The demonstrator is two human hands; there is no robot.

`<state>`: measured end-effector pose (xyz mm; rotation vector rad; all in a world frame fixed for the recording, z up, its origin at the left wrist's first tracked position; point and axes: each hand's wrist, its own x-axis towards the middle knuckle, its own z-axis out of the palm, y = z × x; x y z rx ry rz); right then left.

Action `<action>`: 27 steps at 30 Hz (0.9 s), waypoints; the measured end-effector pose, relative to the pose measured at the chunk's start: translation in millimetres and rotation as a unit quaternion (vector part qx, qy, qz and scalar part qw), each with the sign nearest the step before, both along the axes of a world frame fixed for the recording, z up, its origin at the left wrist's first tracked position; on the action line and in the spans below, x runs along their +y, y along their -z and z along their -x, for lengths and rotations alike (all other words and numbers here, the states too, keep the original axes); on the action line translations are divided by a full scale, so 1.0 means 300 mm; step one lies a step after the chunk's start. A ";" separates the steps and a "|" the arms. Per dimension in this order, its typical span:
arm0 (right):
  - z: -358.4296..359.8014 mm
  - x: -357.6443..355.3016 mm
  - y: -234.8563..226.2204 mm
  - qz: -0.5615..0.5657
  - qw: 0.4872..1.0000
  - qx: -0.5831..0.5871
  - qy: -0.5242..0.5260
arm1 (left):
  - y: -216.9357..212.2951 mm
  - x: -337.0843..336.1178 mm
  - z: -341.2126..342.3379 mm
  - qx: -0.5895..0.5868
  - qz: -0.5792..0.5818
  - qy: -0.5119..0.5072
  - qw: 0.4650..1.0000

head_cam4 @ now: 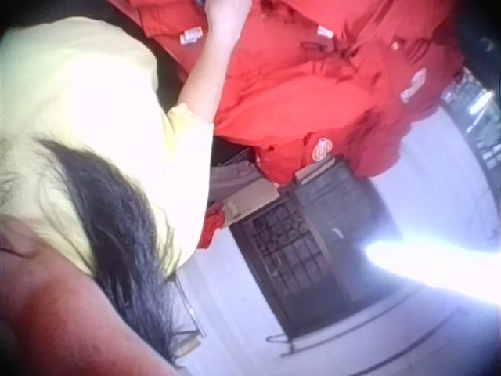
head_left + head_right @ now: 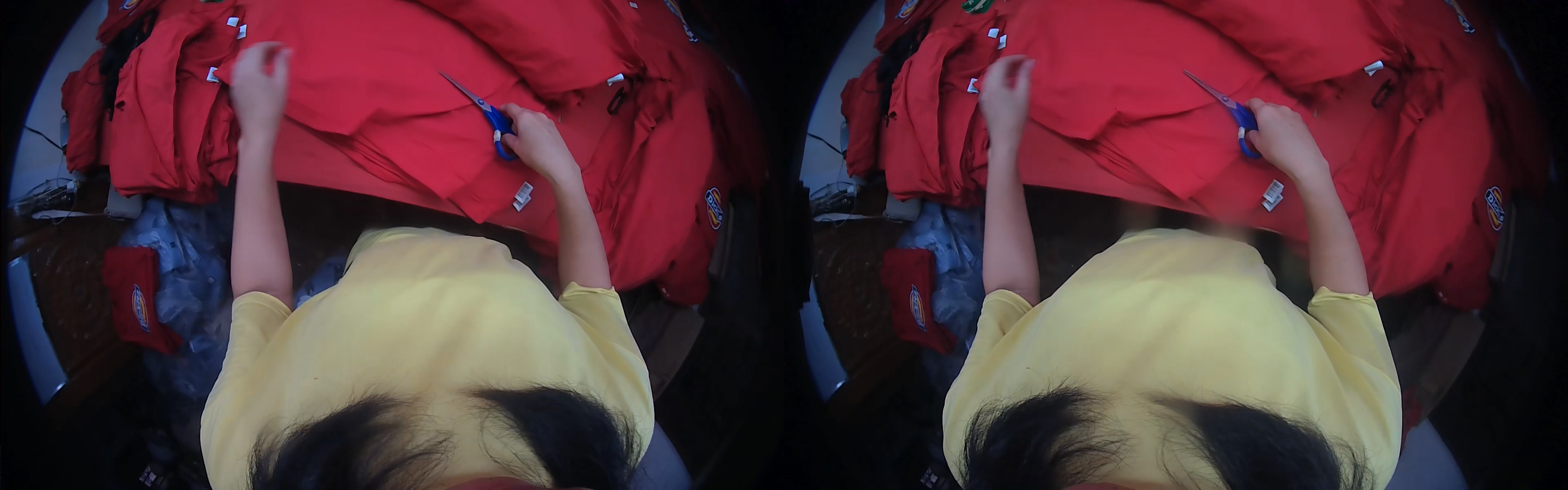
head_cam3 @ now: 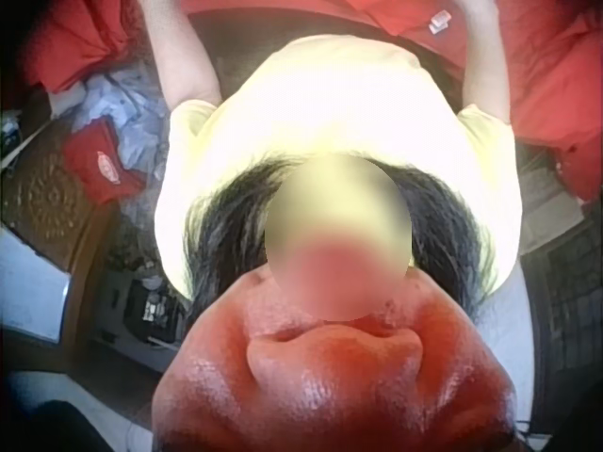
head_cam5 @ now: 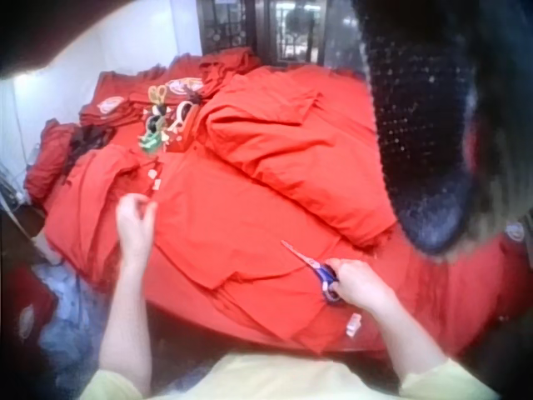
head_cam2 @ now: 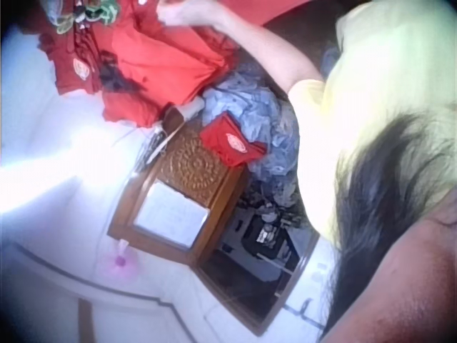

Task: The person uses shears to cut through a layer of red fabric on a table, moving along the edge of a stack of garments.

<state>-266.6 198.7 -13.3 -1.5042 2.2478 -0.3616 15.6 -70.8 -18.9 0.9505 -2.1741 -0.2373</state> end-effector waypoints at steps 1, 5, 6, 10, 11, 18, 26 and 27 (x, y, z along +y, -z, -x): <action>-0.009 0.002 -0.025 -0.014 0.999 -0.028 0.014 | 0.006 0.107 0.053 -0.027 -0.101 0.115 0.988; -0.046 0.095 -0.032 0.085 0.925 -0.350 0.123 | 0.101 0.374 0.106 -0.181 -0.105 0.310 0.927; -0.058 0.125 -0.035 0.109 0.908 -0.387 0.118 | 0.122 0.405 0.096 -0.172 -0.074 0.289 0.939; -0.109 0.205 -0.024 0.153 0.868 -0.460 0.107 | 0.132 0.443 -0.068 -0.196 -0.156 0.205 0.946; -0.121 0.222 -0.024 0.151 0.869 -0.459 0.107 | 0.114 0.461 -0.133 -0.212 -0.186 0.196 0.939; -0.186 0.270 0.065 0.171 0.931 -0.310 0.081 | 0.019 0.602 -0.212 -0.238 -0.173 0.082 0.952; -0.157 0.305 0.010 0.159 0.919 -0.345 0.102 | 0.113 0.727 0.135 -0.090 -0.131 0.227 0.961; -0.160 0.318 0.013 0.152 0.920 -0.347 0.096 | 0.107 0.742 0.088 -0.067 -0.169 0.211 0.960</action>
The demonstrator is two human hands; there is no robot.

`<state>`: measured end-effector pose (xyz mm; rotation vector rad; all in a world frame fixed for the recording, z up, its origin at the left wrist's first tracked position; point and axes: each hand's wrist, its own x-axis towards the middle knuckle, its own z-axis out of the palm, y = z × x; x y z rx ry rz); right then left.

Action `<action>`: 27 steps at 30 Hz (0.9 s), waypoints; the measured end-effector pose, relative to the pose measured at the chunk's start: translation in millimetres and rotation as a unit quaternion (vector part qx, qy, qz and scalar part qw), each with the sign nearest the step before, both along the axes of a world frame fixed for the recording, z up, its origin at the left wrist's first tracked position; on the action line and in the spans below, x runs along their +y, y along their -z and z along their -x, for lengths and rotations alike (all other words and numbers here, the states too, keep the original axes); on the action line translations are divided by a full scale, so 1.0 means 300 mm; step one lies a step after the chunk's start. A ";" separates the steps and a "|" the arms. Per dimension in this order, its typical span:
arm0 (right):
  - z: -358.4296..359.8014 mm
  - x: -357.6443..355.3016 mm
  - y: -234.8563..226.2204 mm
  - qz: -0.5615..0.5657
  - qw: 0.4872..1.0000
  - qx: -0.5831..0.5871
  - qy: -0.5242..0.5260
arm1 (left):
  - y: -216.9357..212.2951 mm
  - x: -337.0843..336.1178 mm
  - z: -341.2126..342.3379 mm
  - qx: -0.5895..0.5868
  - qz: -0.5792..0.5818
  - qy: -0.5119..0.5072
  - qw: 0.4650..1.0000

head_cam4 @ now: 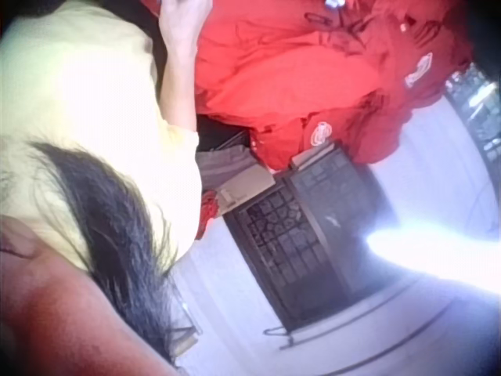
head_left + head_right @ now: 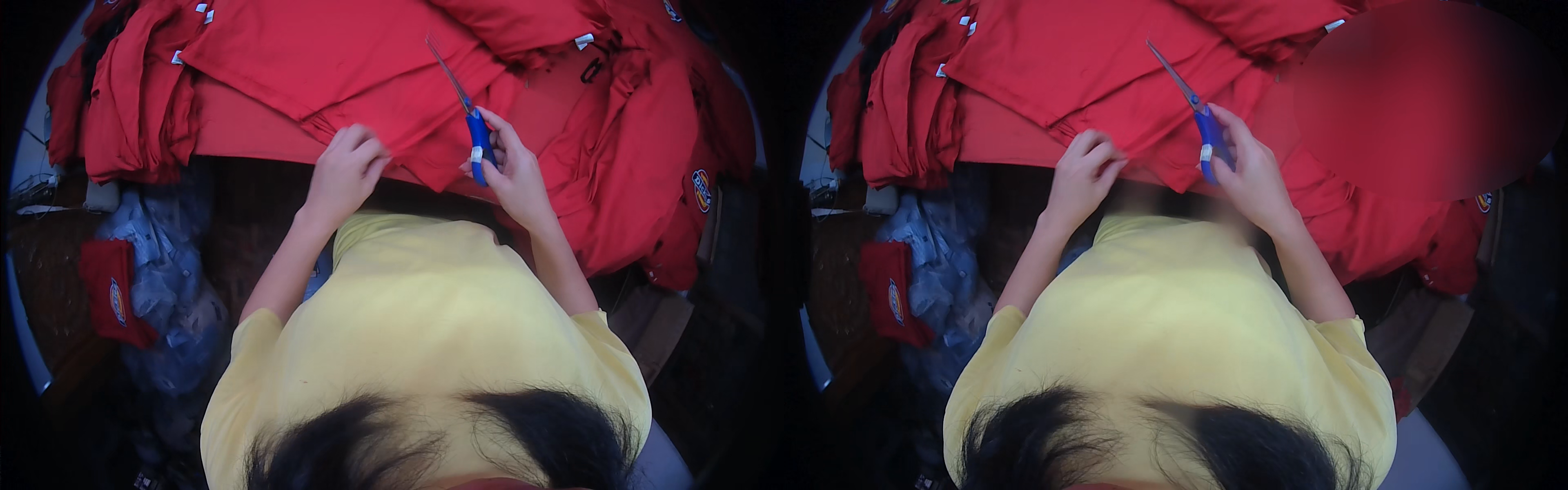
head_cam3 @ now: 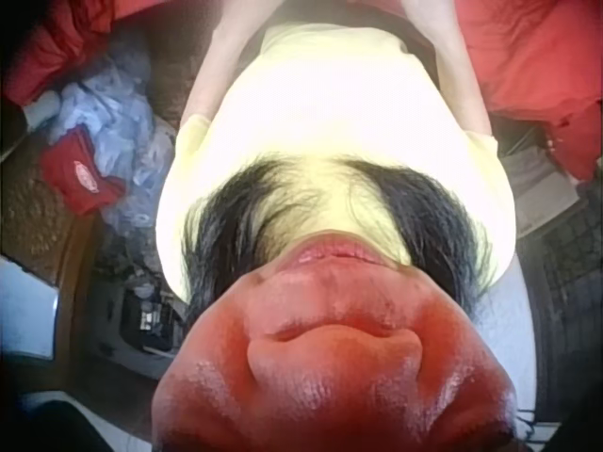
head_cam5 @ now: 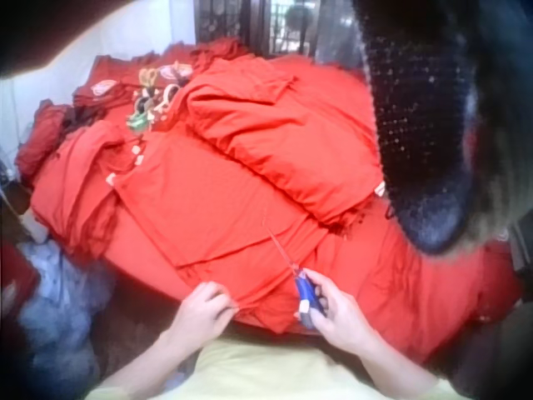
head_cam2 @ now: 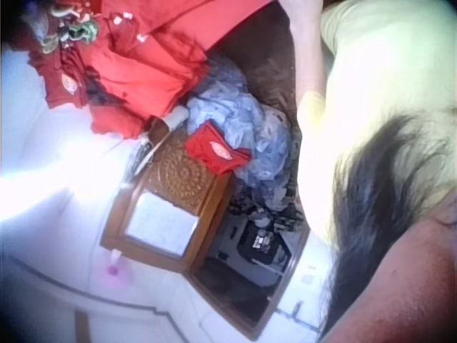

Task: The person uses shears to cut through a layer of red fabric on a table, moving along the edge of a stack of garments.

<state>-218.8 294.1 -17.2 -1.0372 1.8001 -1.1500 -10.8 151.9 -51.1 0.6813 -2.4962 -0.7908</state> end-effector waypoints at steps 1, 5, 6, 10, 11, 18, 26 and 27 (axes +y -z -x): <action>-0.003 0.007 0.002 -0.004 1.000 -0.001 -0.010 | -0.006 0.012 -0.053 0.012 -0.040 -0.024 0.999; -0.038 -0.013 0.027 0.026 0.998 0.035 -0.053 | 0.020 -0.001 -0.346 -0.322 -0.146 -0.029 0.935; -0.052 -0.029 0.037 0.047 0.995 0.048 -0.070 | -0.017 -0.015 -0.376 -0.509 -0.223 -0.045 0.830; -0.143 -0.140 0.051 0.100 0.938 0.236 -0.233 | -0.004 0.024 -0.461 -0.422 -0.187 -0.080 0.883; -0.151 -0.182 0.090 0.140 0.906 0.301 -0.264 | -0.001 0.030 -0.453 -0.360 -0.146 -0.079 0.918; 0.009 -0.447 -0.219 -0.073 0.907 0.129 -0.395 | -0.053 0.020 -0.306 -0.215 -0.254 0.023 0.943; 1.033 -0.606 -0.448 0.396 0.906 0.043 0.141 | -0.073 -0.116 -0.169 -0.065 -0.182 -0.214 0.958; 1.271 -0.489 -0.394 0.325 0.885 0.137 0.302 | -0.058 -0.126 -0.179 -0.049 -0.191 -0.231 0.953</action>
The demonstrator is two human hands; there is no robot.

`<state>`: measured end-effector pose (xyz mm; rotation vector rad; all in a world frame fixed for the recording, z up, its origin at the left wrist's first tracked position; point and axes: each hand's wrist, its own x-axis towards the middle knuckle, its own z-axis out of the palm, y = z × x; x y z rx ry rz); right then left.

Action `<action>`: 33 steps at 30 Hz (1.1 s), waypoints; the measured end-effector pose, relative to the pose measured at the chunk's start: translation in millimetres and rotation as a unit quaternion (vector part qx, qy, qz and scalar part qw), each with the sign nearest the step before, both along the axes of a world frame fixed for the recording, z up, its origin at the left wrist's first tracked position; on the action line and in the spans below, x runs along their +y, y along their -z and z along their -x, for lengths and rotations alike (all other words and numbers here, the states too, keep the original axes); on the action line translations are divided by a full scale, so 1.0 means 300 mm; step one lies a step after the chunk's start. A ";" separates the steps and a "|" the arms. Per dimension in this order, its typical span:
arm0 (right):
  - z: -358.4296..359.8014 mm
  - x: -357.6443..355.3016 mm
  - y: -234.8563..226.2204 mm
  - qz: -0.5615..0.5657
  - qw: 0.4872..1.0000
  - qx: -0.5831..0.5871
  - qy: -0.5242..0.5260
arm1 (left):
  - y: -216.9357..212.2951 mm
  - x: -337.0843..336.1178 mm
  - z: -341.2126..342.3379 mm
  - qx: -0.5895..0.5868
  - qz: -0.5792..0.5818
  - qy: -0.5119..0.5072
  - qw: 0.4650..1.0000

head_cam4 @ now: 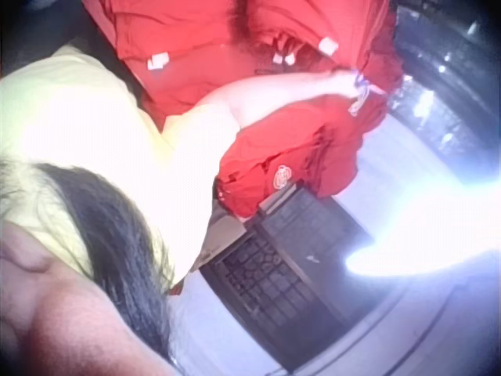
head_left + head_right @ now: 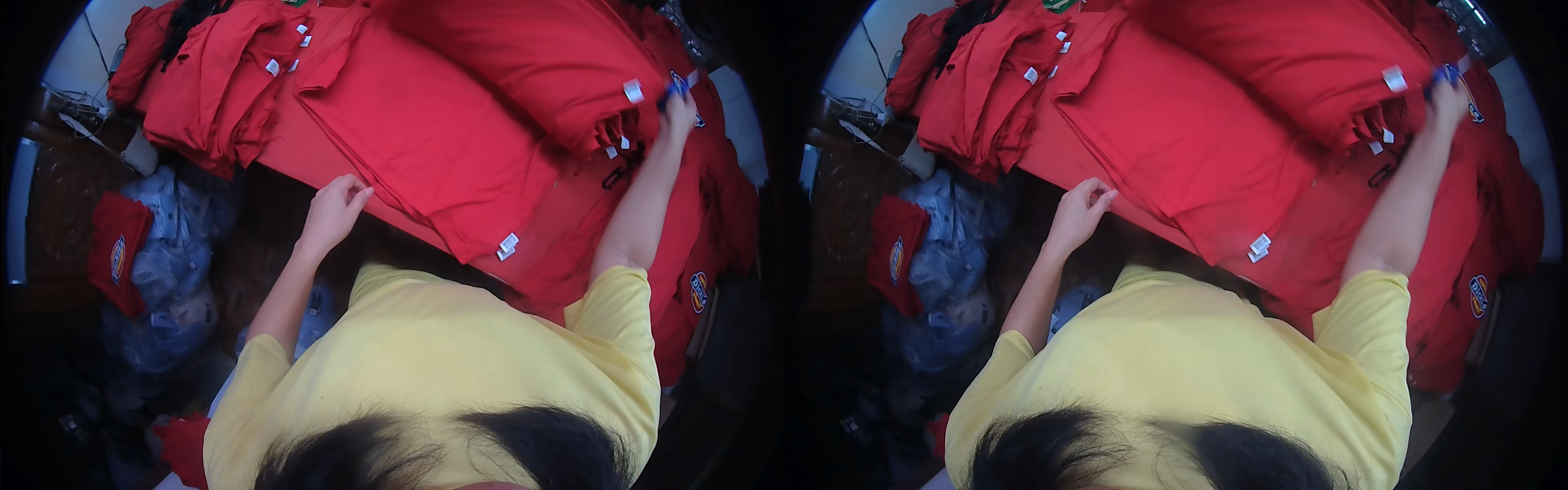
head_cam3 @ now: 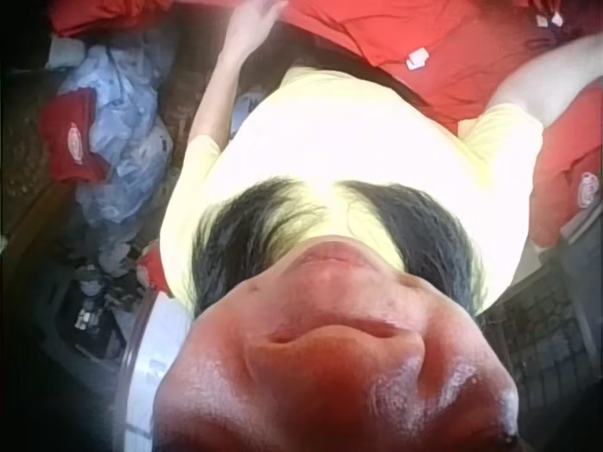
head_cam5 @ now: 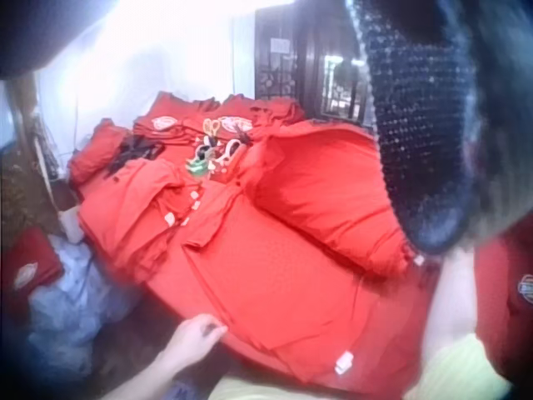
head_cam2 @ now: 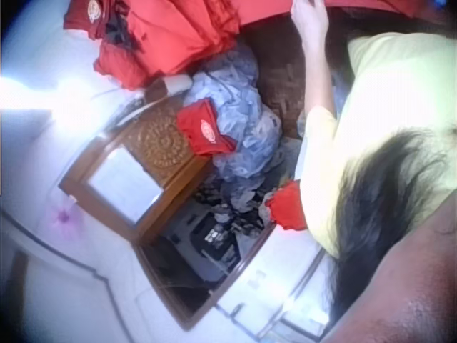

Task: The person uses shears to cut through a layer of red fabric on a table, moving along the edge of a stack of garments.

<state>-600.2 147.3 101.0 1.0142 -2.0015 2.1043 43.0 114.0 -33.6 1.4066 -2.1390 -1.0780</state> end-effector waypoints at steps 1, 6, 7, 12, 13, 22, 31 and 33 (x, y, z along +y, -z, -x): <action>0.127 0.096 0.089 -0.122 0.985 -0.031 0.121 | 0.032 -0.009 -0.008 0.015 -0.009 -0.025 1.000; -0.104 0.268 0.423 -0.229 0.962 -0.146 0.019 | 0.123 -0.076 -0.022 0.008 0.124 -0.080 0.989; -0.157 0.311 0.427 -0.199 0.966 -0.164 0.023 | 0.131 -0.128 -0.020 0.002 0.141 -0.084 0.986; -0.453 0.384 0.325 -0.068 0.993 -0.100 -0.014 | 0.212 -0.441 0.010 0.000 0.322 0.014 0.947; -0.544 0.372 0.294 -0.058 0.992 -0.097 -0.062 | 0.244 -0.517 -0.003 0.002 0.340 0.031 0.940; -1.201 0.408 0.436 -0.269 0.831 -0.272 -0.403 | 0.206 -0.862 -0.121 -0.174 0.401 -0.238 0.867; -1.231 0.534 0.507 -0.319 0.847 -0.226 -0.361 | 0.150 -0.101 0.092 -0.080 0.227 -0.055 0.969; -1.214 0.505 0.497 -0.262 0.855 -0.260 -0.364 | 0.160 -0.097 0.107 -0.061 0.263 -0.050 0.961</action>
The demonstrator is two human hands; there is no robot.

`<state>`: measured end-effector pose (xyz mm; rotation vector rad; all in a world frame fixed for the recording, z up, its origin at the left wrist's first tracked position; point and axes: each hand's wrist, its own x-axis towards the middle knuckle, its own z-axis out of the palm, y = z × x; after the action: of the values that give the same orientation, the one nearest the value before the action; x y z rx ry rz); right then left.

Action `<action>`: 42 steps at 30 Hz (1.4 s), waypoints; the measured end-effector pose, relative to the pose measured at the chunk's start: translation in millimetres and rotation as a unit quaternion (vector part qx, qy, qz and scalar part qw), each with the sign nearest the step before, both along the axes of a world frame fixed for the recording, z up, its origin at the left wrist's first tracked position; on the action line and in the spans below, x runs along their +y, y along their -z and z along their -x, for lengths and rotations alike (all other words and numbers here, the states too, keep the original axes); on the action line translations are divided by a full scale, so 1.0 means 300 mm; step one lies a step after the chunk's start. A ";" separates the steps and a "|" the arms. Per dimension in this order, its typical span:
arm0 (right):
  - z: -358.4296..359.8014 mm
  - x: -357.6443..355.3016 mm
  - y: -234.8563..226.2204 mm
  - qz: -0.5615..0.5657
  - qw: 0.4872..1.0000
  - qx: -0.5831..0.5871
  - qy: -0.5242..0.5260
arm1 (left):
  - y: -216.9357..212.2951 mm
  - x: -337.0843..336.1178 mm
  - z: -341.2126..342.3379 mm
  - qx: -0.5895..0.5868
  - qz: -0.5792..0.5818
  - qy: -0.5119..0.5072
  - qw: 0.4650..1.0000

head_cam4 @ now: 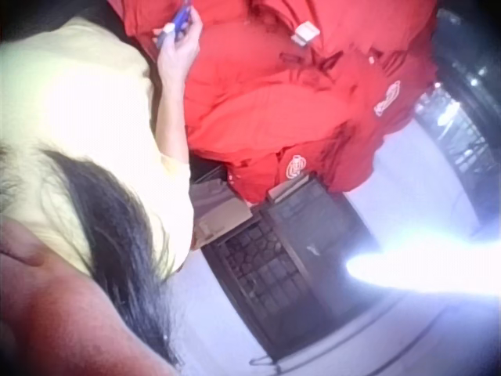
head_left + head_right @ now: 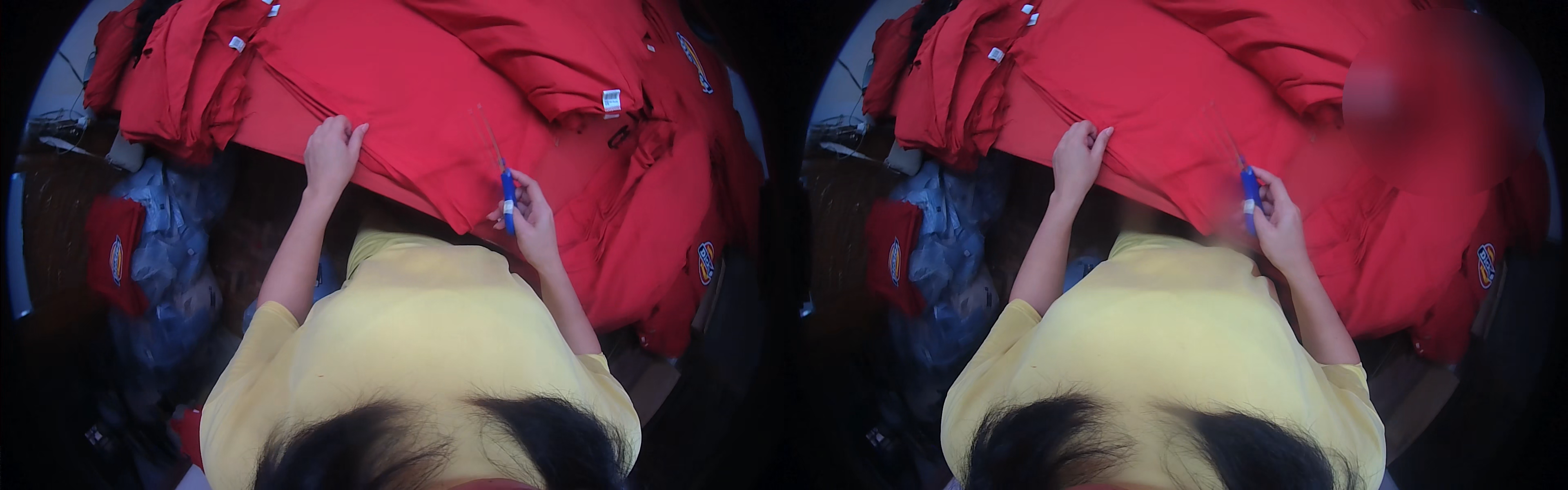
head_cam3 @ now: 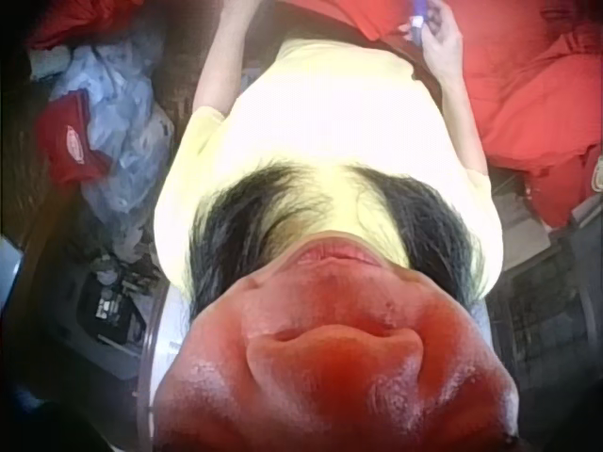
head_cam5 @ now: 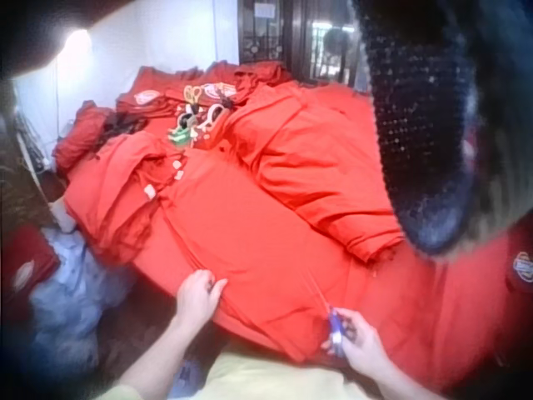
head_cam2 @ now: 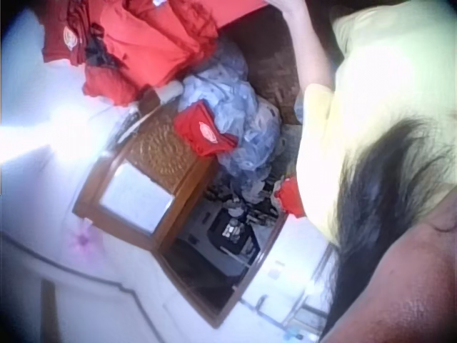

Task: The person uses shears to cut through a layer of red fabric on a table, moving along the edge of a stack of garments.

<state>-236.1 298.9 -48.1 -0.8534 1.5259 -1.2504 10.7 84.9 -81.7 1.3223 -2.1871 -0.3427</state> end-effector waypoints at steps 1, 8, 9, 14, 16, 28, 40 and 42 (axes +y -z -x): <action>-0.002 -0.025 -0.027 0.006 1.000 -0.003 0.012 | -0.006 0.000 0.001 -0.037 0.002 -0.003 0.999; 0.025 -0.122 -0.138 0.048 0.999 0.005 0.005 | -0.144 -0.154 -0.031 0.218 -0.368 0.088 0.899; 0.028 -0.133 -0.139 0.072 0.997 -0.001 0.011 | -0.187 -0.201 -0.011 0.394 -0.444 0.086 0.800; 0.020 -0.204 -0.144 0.148 0.989 -0.021 0.008 | -0.192 -0.396 0.172 0.584 -0.515 -0.005 0.627; 0.021 -0.190 -0.133 0.122 0.992 -0.035 0.014 | -0.140 -0.338 0.232 0.471 -0.470 -0.006 0.747; -0.090 -0.089 0.006 0.020 1.000 0.005 -0.005 | -0.020 -0.116 0.298 0.090 -0.184 0.069 0.976; -0.122 0.009 -0.050 -0.010 0.960 0.275 -0.046 | -0.105 0.029 0.279 0.550 -0.652 0.096 0.514; -0.123 0.014 -0.045 -0.012 0.963 0.265 -0.041 | -0.129 0.042 0.279 0.545 -0.653 0.100 0.517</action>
<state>-199.3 303.1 -34.7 -1.2949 1.8913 -0.9818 -73.0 97.6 -42.9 0.7744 -0.6412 -2.4306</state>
